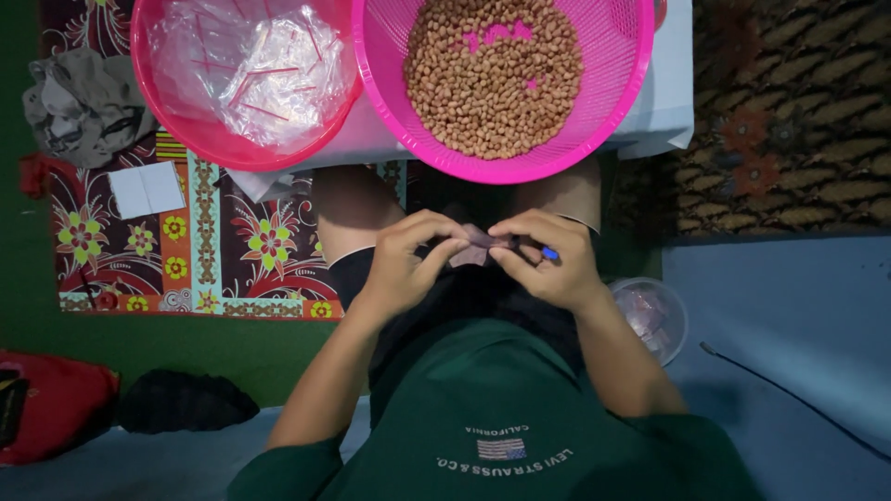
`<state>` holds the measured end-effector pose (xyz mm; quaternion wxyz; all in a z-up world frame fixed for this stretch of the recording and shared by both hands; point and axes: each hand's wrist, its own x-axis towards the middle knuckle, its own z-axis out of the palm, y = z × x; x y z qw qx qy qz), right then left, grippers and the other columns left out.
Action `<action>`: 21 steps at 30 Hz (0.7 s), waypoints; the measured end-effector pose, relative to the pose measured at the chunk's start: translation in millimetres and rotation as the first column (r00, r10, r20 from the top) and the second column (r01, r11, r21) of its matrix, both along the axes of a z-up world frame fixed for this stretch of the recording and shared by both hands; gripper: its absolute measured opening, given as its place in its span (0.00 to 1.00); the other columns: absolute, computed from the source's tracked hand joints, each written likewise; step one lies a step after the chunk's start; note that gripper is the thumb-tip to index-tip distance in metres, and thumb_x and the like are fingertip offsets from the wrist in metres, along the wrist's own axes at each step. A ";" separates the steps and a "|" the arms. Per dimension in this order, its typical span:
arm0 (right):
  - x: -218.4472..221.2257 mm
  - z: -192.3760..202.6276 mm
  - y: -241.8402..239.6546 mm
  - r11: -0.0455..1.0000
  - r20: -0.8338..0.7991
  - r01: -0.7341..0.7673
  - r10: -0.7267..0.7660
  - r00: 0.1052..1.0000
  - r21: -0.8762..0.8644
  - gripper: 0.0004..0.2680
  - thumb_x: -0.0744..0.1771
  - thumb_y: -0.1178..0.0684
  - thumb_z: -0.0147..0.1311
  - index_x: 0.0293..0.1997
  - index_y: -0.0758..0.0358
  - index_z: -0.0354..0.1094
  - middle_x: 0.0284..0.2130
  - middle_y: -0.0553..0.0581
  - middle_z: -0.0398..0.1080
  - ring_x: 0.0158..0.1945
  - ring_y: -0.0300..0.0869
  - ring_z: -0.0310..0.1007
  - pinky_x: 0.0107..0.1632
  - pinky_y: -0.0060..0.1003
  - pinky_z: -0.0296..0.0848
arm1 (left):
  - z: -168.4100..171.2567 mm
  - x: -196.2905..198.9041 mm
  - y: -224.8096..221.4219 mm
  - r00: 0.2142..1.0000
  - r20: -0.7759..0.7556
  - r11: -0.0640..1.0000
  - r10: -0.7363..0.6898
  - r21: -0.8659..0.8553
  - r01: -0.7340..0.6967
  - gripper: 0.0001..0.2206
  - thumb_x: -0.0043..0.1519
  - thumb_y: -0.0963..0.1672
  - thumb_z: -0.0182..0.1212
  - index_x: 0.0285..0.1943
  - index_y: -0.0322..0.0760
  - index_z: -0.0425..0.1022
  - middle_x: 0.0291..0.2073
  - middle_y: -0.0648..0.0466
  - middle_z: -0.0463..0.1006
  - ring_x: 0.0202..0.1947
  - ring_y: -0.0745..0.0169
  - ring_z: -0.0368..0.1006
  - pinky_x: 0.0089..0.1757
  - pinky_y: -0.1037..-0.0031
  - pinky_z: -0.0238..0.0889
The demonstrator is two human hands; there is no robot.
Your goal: Scooping peanuts from a large basket into small plastic bags and sealing them manually.
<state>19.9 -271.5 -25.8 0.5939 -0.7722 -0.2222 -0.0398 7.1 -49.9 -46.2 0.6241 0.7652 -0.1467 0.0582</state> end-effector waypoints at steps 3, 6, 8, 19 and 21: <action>0.1 3.3 2.6 1.000 0.020 -0.021 0.022 1.000 -0.011 0.04 0.64 0.59 0.66 0.39 0.64 0.79 0.31 0.57 0.77 0.16 0.37 0.64 0.22 0.31 0.63 | -3.5 -0.6 -0.4 1.000 -0.008 1.000 -0.025 -0.002 0.025 0.01 0.63 0.40 0.66 0.38 0.37 0.82 0.32 0.53 0.83 0.33 0.53 0.79 0.38 0.68 0.72; -0.8 3.4 6.7 1.000 0.039 0.023 -0.023 0.999 -0.014 0.01 0.64 0.60 0.65 0.36 0.62 0.80 0.31 0.56 0.78 0.16 0.38 0.64 0.21 0.31 0.63 | 4.6 -0.1 -0.6 0.999 -0.016 0.999 -0.036 0.012 0.037 0.02 0.63 0.40 0.65 0.38 0.37 0.81 0.32 0.52 0.82 0.33 0.51 0.79 0.38 0.67 0.72; -0.5 3.5 7.9 0.999 0.037 0.040 -0.040 0.999 -0.022 0.01 0.64 0.60 0.65 0.35 0.62 0.79 0.30 0.56 0.78 0.16 0.38 0.64 0.21 0.30 0.64 | 7.1 -0.3 -0.9 0.998 -0.031 0.999 -0.052 -0.003 0.052 0.01 0.63 0.40 0.66 0.39 0.37 0.81 0.32 0.52 0.82 0.33 0.51 0.79 0.38 0.67 0.72; -1.4 0.1 11.8 0.999 -0.010 0.047 -0.047 0.999 -0.002 0.01 0.64 0.61 0.65 0.34 0.62 0.80 0.29 0.55 0.78 0.16 0.34 0.64 0.20 0.27 0.63 | 1.9 -1.4 -5.0 0.999 -0.014 0.998 -0.046 -0.039 0.046 0.01 0.61 0.40 0.68 0.39 0.37 0.82 0.33 0.51 0.82 0.34 0.51 0.79 0.39 0.67 0.72; -1.1 4.3 13.6 0.999 -0.029 0.024 -0.023 0.999 0.028 0.03 0.63 0.61 0.65 0.37 0.62 0.80 0.31 0.56 0.78 0.16 0.35 0.63 0.21 0.27 0.63 | -2.0 -2.1 -4.3 0.999 -0.016 0.999 -0.031 -0.028 0.031 0.01 0.61 0.39 0.68 0.38 0.37 0.82 0.32 0.51 0.82 0.33 0.49 0.79 0.38 0.67 0.72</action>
